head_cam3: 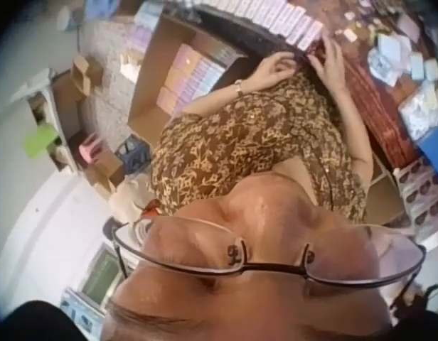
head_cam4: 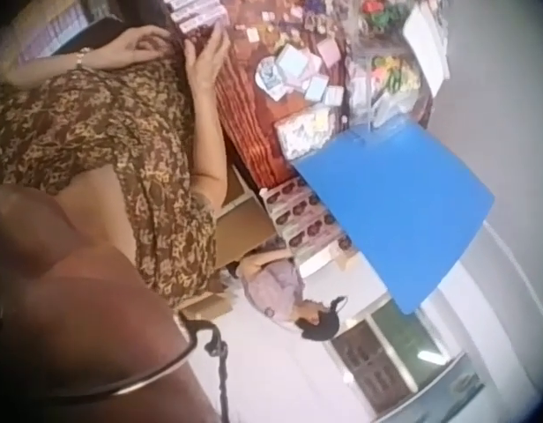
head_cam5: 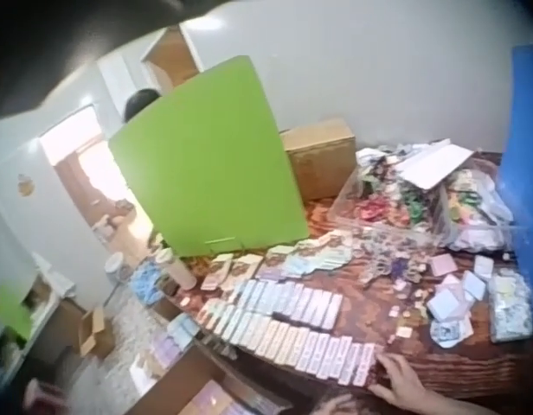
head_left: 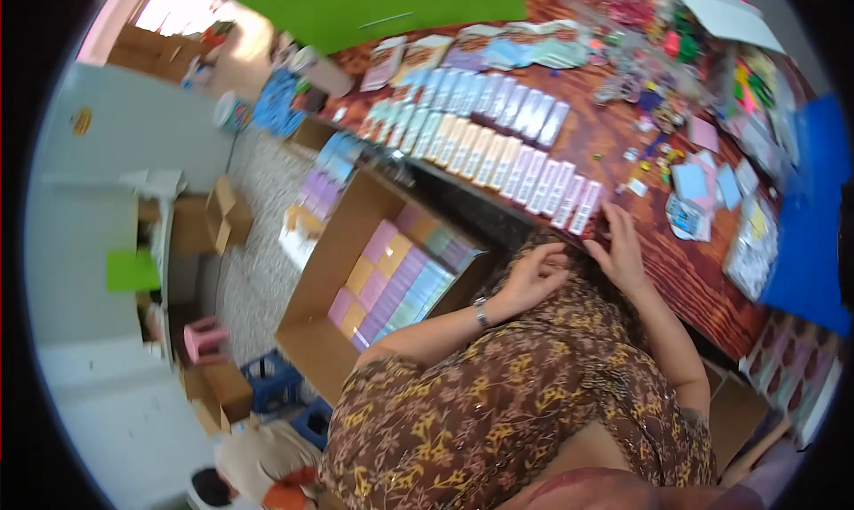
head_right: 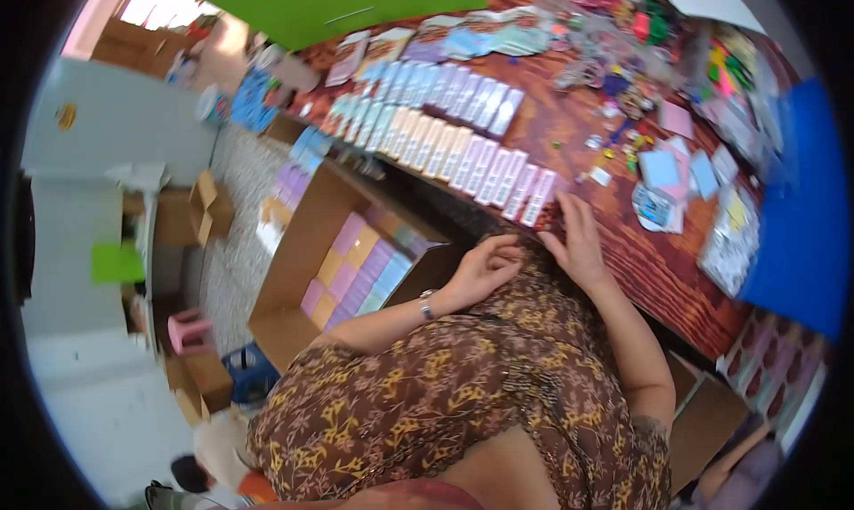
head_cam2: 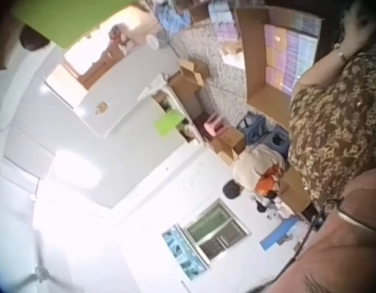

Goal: Sort small components and pack them into individual boxes and bags at a factory workbench.

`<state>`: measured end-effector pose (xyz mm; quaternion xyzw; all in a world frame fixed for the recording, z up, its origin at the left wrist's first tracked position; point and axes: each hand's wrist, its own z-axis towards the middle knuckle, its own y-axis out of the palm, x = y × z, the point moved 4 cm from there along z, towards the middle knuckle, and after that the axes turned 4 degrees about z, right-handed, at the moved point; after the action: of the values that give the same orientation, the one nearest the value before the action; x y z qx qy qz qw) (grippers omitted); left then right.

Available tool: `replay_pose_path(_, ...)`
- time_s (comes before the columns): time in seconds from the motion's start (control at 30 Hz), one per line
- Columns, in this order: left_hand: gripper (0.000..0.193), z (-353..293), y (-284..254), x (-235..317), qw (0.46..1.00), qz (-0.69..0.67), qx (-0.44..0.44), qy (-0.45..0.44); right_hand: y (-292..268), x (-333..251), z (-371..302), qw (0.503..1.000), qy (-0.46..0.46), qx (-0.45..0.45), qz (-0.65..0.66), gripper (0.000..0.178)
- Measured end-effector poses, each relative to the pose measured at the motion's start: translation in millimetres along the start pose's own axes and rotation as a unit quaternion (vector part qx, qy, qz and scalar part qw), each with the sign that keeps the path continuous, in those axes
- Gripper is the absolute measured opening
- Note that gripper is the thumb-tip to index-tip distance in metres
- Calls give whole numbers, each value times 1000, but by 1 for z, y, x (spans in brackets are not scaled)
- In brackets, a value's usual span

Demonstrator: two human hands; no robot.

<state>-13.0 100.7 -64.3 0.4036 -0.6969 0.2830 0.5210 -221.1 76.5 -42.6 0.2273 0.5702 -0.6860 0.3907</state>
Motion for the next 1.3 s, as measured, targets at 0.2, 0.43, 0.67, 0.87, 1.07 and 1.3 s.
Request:
replay_pose_path(0.2, 44, -12, -10, 32, 986, 113, -119, -11, -13, -2, 2, 999, -6, -37, -6, 81)
replay_pose_path(0.43, 24, -1, -4, 69, 971, 139, -192, 14, -69, -7, 25, 999, -27, -17, -36, 70)
replay_pose_path(0.67, 19, 21, -8, 110, 973, 43, -229, -5, -241, 31, 199, 928, -123, 183, -301, 26)
replay_pose_path(0.87, 20, 45, -24, 128, 984, 43, -173, -26, -290, 148, 319, 796, 36, 69, -601, 34)
replay_pose_path(1.07, 22, 67, -38, 133, 991, 9, -133, -11, -314, 193, 334, 778, -30, -51, -626, 17)
replay_pose_path(1.3, 24, 99, -45, 152, 984, -5, -175, -37, -344, 179, 343, 784, -73, -134, -602, 14)
